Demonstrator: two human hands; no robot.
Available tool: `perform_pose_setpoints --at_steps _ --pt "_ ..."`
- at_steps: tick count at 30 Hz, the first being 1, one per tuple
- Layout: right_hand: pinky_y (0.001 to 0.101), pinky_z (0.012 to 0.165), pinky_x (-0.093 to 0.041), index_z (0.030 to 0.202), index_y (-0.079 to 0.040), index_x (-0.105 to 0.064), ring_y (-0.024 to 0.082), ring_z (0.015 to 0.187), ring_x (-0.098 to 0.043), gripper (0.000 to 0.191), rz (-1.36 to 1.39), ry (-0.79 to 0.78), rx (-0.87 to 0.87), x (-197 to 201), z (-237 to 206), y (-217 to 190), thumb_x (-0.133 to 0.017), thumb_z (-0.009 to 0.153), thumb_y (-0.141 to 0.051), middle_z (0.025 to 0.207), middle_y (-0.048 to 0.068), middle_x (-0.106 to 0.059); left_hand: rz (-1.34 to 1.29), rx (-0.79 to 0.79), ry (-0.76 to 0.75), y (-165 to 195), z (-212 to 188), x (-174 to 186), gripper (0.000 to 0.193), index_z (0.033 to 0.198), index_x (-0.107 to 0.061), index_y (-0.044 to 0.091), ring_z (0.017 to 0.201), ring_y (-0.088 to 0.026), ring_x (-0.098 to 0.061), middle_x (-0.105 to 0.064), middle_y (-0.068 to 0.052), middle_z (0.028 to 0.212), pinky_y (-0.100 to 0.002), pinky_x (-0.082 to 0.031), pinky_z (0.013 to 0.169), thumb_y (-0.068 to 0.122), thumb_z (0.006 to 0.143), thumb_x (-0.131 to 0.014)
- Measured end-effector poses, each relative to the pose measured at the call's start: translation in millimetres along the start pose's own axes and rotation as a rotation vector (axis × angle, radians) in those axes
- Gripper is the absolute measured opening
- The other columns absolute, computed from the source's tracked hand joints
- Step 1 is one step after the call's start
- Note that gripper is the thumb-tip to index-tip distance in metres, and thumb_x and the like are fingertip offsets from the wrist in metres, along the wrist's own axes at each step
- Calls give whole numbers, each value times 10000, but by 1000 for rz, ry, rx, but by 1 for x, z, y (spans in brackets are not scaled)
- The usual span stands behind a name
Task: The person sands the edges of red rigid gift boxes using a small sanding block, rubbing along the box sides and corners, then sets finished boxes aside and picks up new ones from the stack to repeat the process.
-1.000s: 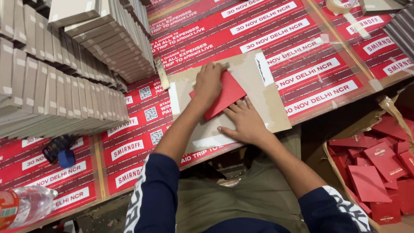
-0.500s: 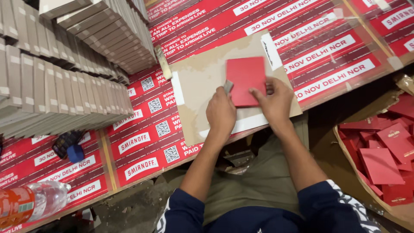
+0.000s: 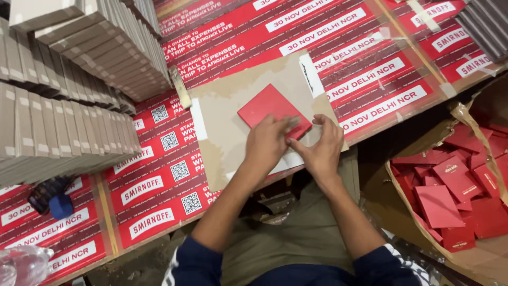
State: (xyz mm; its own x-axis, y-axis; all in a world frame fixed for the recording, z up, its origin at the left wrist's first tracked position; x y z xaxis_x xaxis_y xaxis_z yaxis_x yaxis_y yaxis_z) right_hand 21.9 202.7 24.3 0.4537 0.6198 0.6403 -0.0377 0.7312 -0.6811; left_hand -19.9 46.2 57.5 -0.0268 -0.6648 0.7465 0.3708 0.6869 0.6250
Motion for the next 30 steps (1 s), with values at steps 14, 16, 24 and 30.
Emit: perform_pose_setpoints --at_steps 14,16,24,30 --pt "449 1000 -450 1216 -44 -640 337 1143 -518 782 21 -44 -92 1 1 0 -996 606 -382 1157 151 -622 472 27 167 -66 102 3 280 1033 -749 78 965 -343 -670 -708 -165 986 -516 -472 779 137 780 -643" --pt "460 996 -444 1222 -35 -620 340 1133 -528 804 24 -32 -65 0 1 2 -993 600 -380 1166 138 -637 536 -45 234 -58 97 -4 293 1055 -729 66 1005 -308 -652 -707 -136 1033 -497 -460 820 131 780 -652" --pt "481 1034 -455 1409 -16 -501 367 1184 -553 877 7 21 34 -3 -2 13 -944 683 -231 1330 168 -604 140 -288 -317 7 30 -36 241 1025 -727 67 940 -341 -658 -694 -133 945 -496 -465 783 161 804 -701" --pt "443 1011 -486 1453 18 -454 330 1201 -583 1011 175 -227 105 19 6 25 -951 614 -248 1399 187 -563 -94 -88 55 -21 15 7 322 1025 -737 59 889 -358 -691 -711 -129 929 -479 -542 809 -23 771 -556"
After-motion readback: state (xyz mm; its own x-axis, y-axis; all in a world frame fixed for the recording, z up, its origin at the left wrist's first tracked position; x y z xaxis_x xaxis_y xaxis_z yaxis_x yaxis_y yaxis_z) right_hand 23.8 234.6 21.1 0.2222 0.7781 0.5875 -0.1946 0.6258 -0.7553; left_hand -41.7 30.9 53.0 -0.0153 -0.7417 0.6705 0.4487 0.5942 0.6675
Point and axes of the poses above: each hand's wrist, its own z-axis towards the middle knuckle, its own x-axis out of the back of the hand, y = z × x, the point moved 3 cm from there along z, towards the middle knuckle
